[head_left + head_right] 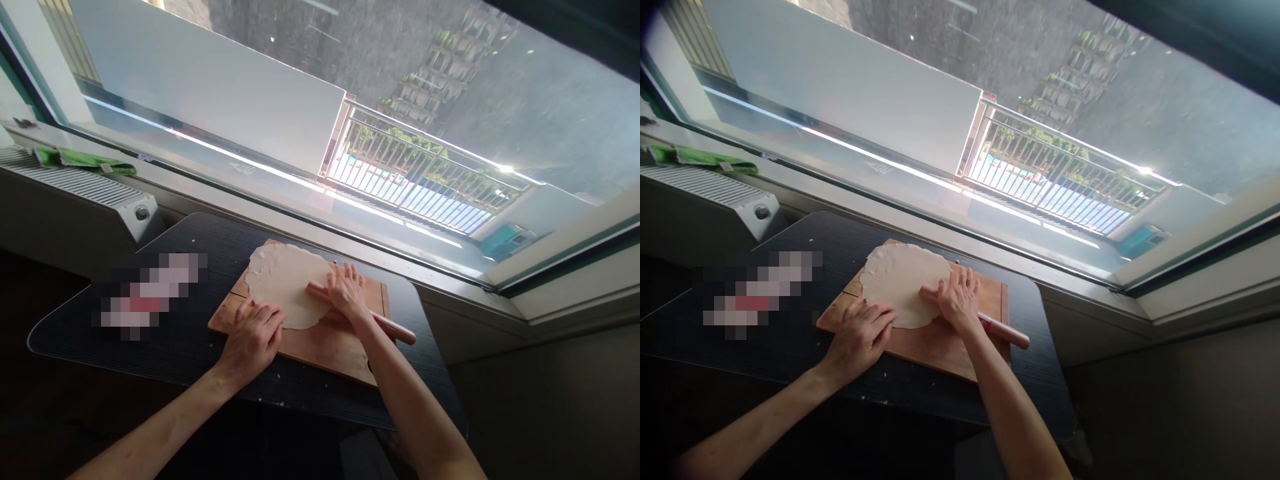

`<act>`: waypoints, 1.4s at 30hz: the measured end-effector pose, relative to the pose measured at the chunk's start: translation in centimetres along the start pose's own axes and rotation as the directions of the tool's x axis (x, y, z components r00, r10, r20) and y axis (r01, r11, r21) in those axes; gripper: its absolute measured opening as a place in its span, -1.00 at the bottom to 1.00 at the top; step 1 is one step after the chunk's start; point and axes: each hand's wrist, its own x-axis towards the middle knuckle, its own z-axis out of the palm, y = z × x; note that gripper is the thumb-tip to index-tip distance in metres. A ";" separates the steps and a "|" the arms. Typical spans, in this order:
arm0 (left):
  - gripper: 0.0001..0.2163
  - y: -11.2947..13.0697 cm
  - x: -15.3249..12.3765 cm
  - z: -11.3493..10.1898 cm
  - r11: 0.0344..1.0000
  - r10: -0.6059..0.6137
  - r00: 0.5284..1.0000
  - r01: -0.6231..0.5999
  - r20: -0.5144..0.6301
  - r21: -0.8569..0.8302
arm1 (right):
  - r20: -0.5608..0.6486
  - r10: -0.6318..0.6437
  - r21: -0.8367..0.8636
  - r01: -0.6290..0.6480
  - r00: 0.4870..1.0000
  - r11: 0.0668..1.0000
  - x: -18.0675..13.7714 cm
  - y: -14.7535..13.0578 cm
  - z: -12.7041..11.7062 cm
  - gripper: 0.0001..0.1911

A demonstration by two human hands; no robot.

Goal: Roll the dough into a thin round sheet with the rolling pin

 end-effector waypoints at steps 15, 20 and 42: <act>-0.78 -0.2 -0.2 -0.3 0.999 0.032 0.999 -0.032 0.015 0.014 | -0.029 0.059 0.079 -0.056 0.998 0.995 2.3 1.1 -0.5 -0.37; -0.78 -0.3 -0.2 -0.3 0.999 0.039 0.999 -0.039 0.009 0.021 | 0.012 0.132 0.096 -0.133 0.991 0.987 2.8 1.2 -0.8 -0.35; -0.76 -0.6 -0.3 -0.4 0.998 0.068 0.998 -0.068 0.015 0.012 | -0.107 0.042 0.040 -0.038 0.993 0.998 2.3 1.4 0.0 -0.42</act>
